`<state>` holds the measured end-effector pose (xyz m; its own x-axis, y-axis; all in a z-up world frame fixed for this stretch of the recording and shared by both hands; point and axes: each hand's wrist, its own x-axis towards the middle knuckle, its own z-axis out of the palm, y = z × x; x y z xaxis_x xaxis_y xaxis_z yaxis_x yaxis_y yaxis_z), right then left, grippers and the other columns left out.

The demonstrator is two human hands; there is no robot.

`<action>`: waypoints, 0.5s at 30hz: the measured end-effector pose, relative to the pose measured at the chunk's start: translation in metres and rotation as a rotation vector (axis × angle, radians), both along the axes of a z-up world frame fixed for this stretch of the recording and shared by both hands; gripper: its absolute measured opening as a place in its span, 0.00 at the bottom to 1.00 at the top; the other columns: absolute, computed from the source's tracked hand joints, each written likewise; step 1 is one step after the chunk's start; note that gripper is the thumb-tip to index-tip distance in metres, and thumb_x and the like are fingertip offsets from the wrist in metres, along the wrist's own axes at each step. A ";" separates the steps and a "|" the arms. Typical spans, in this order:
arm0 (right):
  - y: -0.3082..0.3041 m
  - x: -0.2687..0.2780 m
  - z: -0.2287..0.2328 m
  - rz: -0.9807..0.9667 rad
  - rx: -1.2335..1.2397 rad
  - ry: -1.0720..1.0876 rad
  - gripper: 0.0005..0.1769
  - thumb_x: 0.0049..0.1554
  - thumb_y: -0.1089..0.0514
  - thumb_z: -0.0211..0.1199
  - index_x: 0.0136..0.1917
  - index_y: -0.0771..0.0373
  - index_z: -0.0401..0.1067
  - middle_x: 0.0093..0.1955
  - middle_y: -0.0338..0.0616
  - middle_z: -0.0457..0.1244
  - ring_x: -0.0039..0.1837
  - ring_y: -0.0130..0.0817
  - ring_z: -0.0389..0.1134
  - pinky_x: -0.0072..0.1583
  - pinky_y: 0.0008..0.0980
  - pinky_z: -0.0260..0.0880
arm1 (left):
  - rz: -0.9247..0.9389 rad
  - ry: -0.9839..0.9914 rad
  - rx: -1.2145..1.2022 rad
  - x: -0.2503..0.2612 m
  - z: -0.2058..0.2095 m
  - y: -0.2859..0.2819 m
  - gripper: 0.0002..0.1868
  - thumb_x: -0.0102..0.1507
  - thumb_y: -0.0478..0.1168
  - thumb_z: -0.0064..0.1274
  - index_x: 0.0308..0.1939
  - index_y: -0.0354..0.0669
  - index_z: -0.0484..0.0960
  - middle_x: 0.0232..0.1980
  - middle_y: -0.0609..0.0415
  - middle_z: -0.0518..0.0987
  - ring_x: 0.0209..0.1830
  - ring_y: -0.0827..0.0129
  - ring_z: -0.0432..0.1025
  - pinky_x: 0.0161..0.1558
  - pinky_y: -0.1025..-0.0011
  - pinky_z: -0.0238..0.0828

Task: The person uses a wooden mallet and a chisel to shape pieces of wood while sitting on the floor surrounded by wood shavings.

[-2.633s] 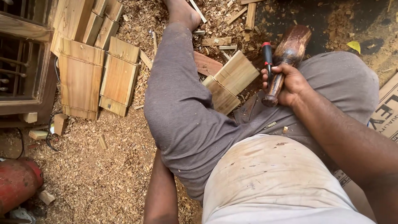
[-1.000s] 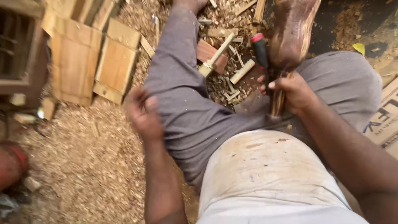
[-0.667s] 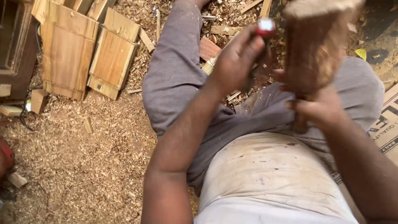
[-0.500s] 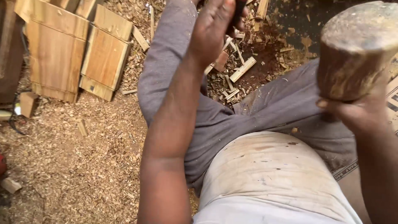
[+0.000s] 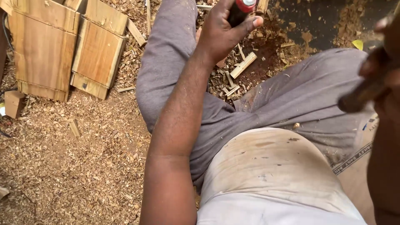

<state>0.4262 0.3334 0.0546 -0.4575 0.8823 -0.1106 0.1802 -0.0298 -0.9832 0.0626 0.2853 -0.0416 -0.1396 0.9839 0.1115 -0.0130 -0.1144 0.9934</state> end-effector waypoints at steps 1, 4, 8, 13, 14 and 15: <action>0.004 -0.018 0.006 0.024 0.039 -0.054 0.40 0.50 0.61 0.80 0.69 0.72 0.62 0.57 0.52 0.63 0.54 0.40 0.67 0.54 0.37 0.71 | -0.002 -0.035 0.041 0.001 0.000 -0.001 0.25 0.68 0.52 0.69 0.62 0.50 0.76 0.55 0.60 0.81 0.57 0.76 0.78 0.62 0.70 0.84; 0.011 -0.077 0.021 0.153 0.207 -0.294 0.44 0.48 0.61 0.83 0.70 0.73 0.61 0.56 0.54 0.62 0.55 0.43 0.67 0.54 0.41 0.70 | 0.006 0.068 0.057 0.002 0.005 0.001 0.28 0.67 0.54 0.68 0.64 0.50 0.74 0.56 0.60 0.81 0.58 0.75 0.78 0.62 0.69 0.83; 0.024 -0.103 0.060 0.317 0.423 -0.652 0.52 0.41 0.62 0.86 0.71 0.76 0.59 0.57 0.58 0.64 0.56 0.47 0.68 0.55 0.46 0.72 | 0.019 0.091 -0.107 0.002 0.014 -0.004 0.30 0.62 0.55 0.68 0.63 0.49 0.76 0.49 0.61 0.80 0.50 0.74 0.77 0.55 0.70 0.83; 0.019 -0.079 0.062 0.185 0.033 -0.212 0.22 0.62 0.66 0.69 0.65 0.70 0.64 0.51 0.49 0.62 0.46 0.34 0.67 0.48 0.34 0.74 | 0.045 0.050 -0.014 -0.002 0.000 -0.005 0.24 0.65 0.54 0.70 0.57 0.47 0.79 0.46 0.62 0.78 0.46 0.75 0.74 0.51 0.72 0.79; 0.016 -0.078 0.061 0.161 -0.046 -0.176 0.18 0.66 0.66 0.66 0.66 0.68 0.64 0.50 0.48 0.62 0.43 0.32 0.67 0.45 0.33 0.74 | 0.043 0.029 -0.012 0.000 -0.003 -0.008 0.24 0.65 0.53 0.70 0.56 0.47 0.79 0.45 0.62 0.77 0.45 0.76 0.74 0.50 0.72 0.79; 0.014 -0.084 0.058 0.145 -0.042 -0.266 0.20 0.65 0.65 0.66 0.67 0.67 0.63 0.50 0.48 0.63 0.41 0.33 0.66 0.42 0.34 0.73 | 0.040 0.014 0.000 0.000 -0.002 -0.009 0.23 0.66 0.53 0.70 0.56 0.47 0.79 0.44 0.62 0.76 0.44 0.76 0.73 0.50 0.73 0.79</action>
<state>0.3427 0.3471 0.1127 -0.5283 0.8021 -0.2782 0.4365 -0.0245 -0.8994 0.0628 0.2764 -0.0439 -0.1768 0.9776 0.1138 0.0053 -0.1147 0.9934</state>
